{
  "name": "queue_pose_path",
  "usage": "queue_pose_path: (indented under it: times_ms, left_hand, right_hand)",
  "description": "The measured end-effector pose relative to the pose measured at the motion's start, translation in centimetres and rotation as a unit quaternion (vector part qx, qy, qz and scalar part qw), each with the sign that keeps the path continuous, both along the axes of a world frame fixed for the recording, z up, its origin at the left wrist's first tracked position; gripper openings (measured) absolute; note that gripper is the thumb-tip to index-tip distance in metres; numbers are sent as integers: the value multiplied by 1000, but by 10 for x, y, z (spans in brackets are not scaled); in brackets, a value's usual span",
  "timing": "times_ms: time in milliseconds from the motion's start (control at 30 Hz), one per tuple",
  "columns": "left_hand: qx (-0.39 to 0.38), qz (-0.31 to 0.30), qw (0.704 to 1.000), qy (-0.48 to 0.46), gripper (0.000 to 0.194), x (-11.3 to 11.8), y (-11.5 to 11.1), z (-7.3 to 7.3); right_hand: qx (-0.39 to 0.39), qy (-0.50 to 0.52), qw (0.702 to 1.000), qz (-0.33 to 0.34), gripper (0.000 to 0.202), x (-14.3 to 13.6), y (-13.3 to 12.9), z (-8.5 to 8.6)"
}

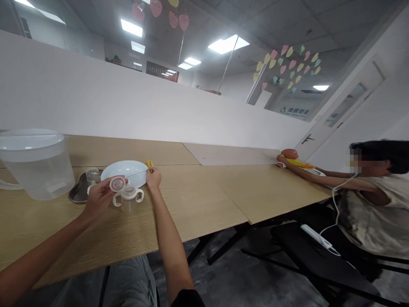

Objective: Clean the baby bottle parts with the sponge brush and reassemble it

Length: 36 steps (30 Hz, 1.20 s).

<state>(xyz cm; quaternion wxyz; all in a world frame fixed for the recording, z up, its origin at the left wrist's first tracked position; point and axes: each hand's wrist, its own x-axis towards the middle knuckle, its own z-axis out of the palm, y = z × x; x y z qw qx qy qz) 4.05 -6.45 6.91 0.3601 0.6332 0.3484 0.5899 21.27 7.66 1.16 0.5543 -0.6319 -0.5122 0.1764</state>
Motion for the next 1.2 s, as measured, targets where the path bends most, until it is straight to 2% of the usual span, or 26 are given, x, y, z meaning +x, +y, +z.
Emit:
queue_pose_path:
  times_ms: [200,500,733,867,1067,1200]
  left_hand:
    - [-25,-12,1000,-2,57,0,9,-12]
    - [-8,-21,1000,1,54,-1,-2,-2]
    - [-3,-33,999,4,52,1,1,-9]
    - [1,-8,998,57,42,-2,7,-15]
    - [87,16,987,131,31,-6,18,-23]
    - [73,24,983,167,31,-5,18,-25]
  right_hand:
    - [7,-19,1000,8,19,-2,-5,1]
    - [4,-7,1000,22,20,-2,-6,1]
    - [-2,-19,1000,24,24,-1,-5,-1]
    - [9,-15,999,33,22,-1,-4,-4]
    - [8,-13,999,36,23,-1,-5,-5]
    - [9,-20,999,33,25,-2,-6,-6]
